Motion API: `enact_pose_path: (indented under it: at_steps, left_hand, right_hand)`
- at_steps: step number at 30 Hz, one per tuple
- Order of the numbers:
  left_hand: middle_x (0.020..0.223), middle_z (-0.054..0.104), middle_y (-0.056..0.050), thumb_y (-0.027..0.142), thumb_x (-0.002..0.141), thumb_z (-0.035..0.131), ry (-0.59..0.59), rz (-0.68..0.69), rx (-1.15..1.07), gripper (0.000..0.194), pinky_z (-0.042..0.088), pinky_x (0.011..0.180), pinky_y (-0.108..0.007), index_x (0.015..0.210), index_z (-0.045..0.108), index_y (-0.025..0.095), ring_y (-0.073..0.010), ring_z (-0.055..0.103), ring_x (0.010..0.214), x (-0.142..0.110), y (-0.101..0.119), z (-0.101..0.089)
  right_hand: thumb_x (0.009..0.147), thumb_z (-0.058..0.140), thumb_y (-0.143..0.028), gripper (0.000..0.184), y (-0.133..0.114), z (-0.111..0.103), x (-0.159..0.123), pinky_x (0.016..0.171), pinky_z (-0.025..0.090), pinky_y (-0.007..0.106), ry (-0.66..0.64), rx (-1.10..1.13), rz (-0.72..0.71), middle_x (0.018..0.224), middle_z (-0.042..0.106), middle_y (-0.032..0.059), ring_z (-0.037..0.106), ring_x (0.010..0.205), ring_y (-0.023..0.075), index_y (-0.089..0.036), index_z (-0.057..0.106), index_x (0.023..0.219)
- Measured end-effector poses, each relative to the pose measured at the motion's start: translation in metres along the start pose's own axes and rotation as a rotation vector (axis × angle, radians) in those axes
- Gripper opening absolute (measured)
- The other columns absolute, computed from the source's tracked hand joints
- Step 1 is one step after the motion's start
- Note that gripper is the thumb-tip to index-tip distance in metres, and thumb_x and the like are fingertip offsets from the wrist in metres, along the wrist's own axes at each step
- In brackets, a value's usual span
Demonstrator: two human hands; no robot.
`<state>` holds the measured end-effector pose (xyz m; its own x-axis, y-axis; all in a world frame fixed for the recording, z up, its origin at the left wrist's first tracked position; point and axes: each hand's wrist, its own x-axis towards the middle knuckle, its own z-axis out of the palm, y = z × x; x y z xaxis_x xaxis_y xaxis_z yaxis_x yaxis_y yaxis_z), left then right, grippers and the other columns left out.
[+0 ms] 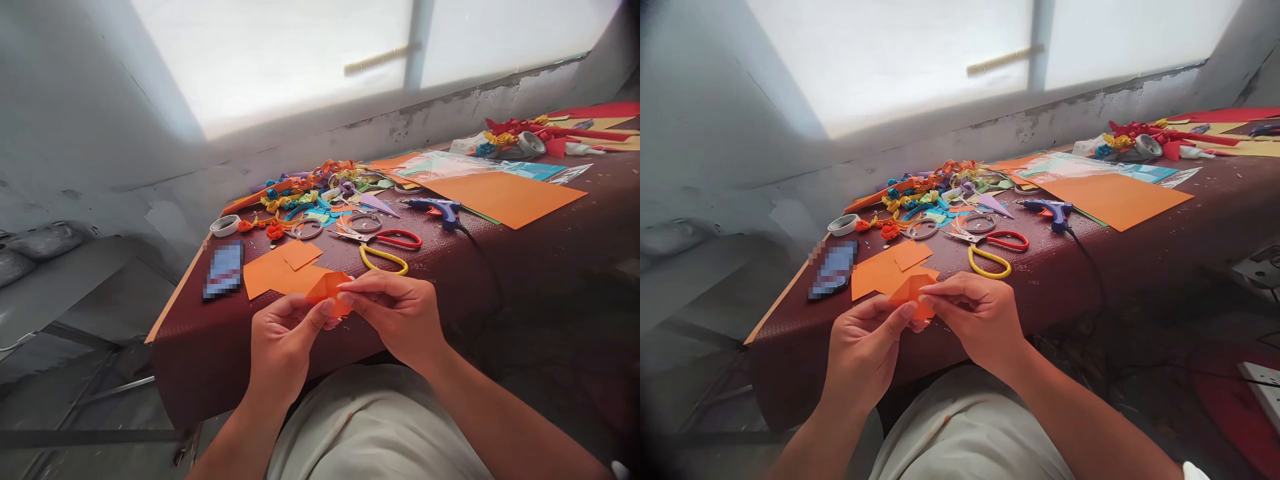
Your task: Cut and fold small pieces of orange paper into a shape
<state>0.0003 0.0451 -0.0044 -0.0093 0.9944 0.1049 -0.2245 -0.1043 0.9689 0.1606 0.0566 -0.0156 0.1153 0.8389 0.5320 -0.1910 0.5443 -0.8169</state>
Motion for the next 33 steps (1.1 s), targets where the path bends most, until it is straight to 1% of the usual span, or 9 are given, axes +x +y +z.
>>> enact_pose_path:
  at_steps: [5,10,13,18,23,26,28,30,33]
  left_hand:
    - [0.067,0.078,-0.003,0.029,0.070,0.093,0.029,-0.023,-0.055,0.018,0.062,0.063,-0.023,0.072,0.080,0.017,-0.0146,0.073,0.059,0.000,0.004,0.005]
    - [0.064,0.076,-0.002,0.026,0.065,0.096,0.023,-0.088,-0.130,0.020,0.063,0.061,-0.023,0.069,0.078,0.017,-0.0152,0.073,0.056,0.000,0.009,0.008]
    - [0.066,0.077,-0.002,0.026,0.069,0.093,-0.026,-0.110,-0.126,0.017,0.064,0.064,-0.024,0.070,0.078,0.017,-0.0160,0.075,0.059,0.000,0.012,0.004]
    - [0.071,0.078,-0.004,0.031,0.082,0.084,-0.091,-0.044,-0.030,0.015,0.064,0.069,-0.025,0.078,0.082,0.018,-0.0179,0.076,0.070,0.002,0.010,-0.004]
    - [0.071,0.078,-0.003,0.031,0.083,0.083,-0.088,-0.006,-0.023,0.014,0.061,0.067,-0.021,0.076,0.082,0.019,-0.0141,0.073,0.068,0.002,0.007,-0.005]
    - [0.070,0.077,-0.003,0.031,0.083,0.083,-0.131,-0.027,0.003,0.016,0.060,0.071,-0.021,0.075,0.080,0.019,-0.0143,0.073,0.070,0.002,0.008,-0.007]
    - [0.069,0.076,-0.003,0.038,0.084,0.082,-0.181,-0.031,-0.002,0.022,0.060,0.070,-0.024,0.075,0.078,0.018,-0.0153,0.072,0.067,0.003,0.009,-0.009]
    - [0.067,0.074,-0.004,0.048,0.087,0.076,-0.211,-0.005,-0.002,0.034,0.058,0.063,-0.025,0.074,0.076,0.017,-0.0157,0.069,0.061,0.005,0.009,-0.011]
    - [0.061,0.069,-0.004,0.053,0.093,0.067,-0.198,0.044,0.106,0.044,0.052,0.055,-0.024,0.069,0.071,0.016,-0.0142,0.063,0.055,0.005,0.005,-0.012]
  right_hand:
    - [0.078,0.083,-0.008,0.024,0.000,0.000,0.000,0.062,0.060,0.018,0.016,-0.003,0.013,0.079,0.080,-0.0008,0.074,0.069,0.0126,-0.030,0.086,0.090]
    - [0.079,0.082,-0.008,0.025,0.001,0.000,0.001,0.063,0.059,0.016,0.020,-0.018,-0.001,0.079,0.080,-0.0025,0.073,0.069,0.0109,-0.031,0.086,0.090]
    - [0.079,0.082,-0.009,0.025,0.001,-0.001,0.001,0.063,0.058,0.014,0.018,-0.030,-0.010,0.079,0.080,-0.0032,0.073,0.069,0.0098,-0.031,0.086,0.090]
    - [0.079,0.082,-0.009,0.025,0.001,-0.002,0.002,0.063,0.057,0.013,-0.001,-0.047,-0.008,0.079,0.080,-0.0036,0.072,0.070,0.0089,-0.031,0.086,0.090]
    - [0.079,0.082,-0.009,0.025,0.002,-0.003,0.001,0.063,0.057,0.014,-0.002,-0.062,-0.010,0.078,0.080,-0.0035,0.072,0.070,0.0090,-0.031,0.086,0.089]
    - [0.080,0.082,-0.009,0.025,0.003,-0.003,0.000,0.063,0.057,0.014,-0.010,-0.056,-0.001,0.079,0.080,-0.0030,0.072,0.070,0.0095,-0.031,0.086,0.090]
    - [0.080,0.082,-0.010,0.024,0.004,-0.004,0.000,0.063,0.058,0.015,-0.020,-0.039,0.010,0.080,0.080,-0.0026,0.072,0.071,0.0101,-0.032,0.085,0.090]
    - [0.080,0.082,-0.010,0.024,0.004,-0.005,-0.001,0.064,0.058,0.016,-0.031,-0.020,0.020,0.081,0.080,-0.0022,0.073,0.072,0.0107,-0.032,0.085,0.090]
    - [0.080,0.082,-0.010,0.023,0.004,-0.004,-0.002,0.063,0.058,0.016,-0.042,-0.004,0.034,0.081,0.081,-0.0014,0.073,0.071,0.0111,-0.031,0.086,0.089]
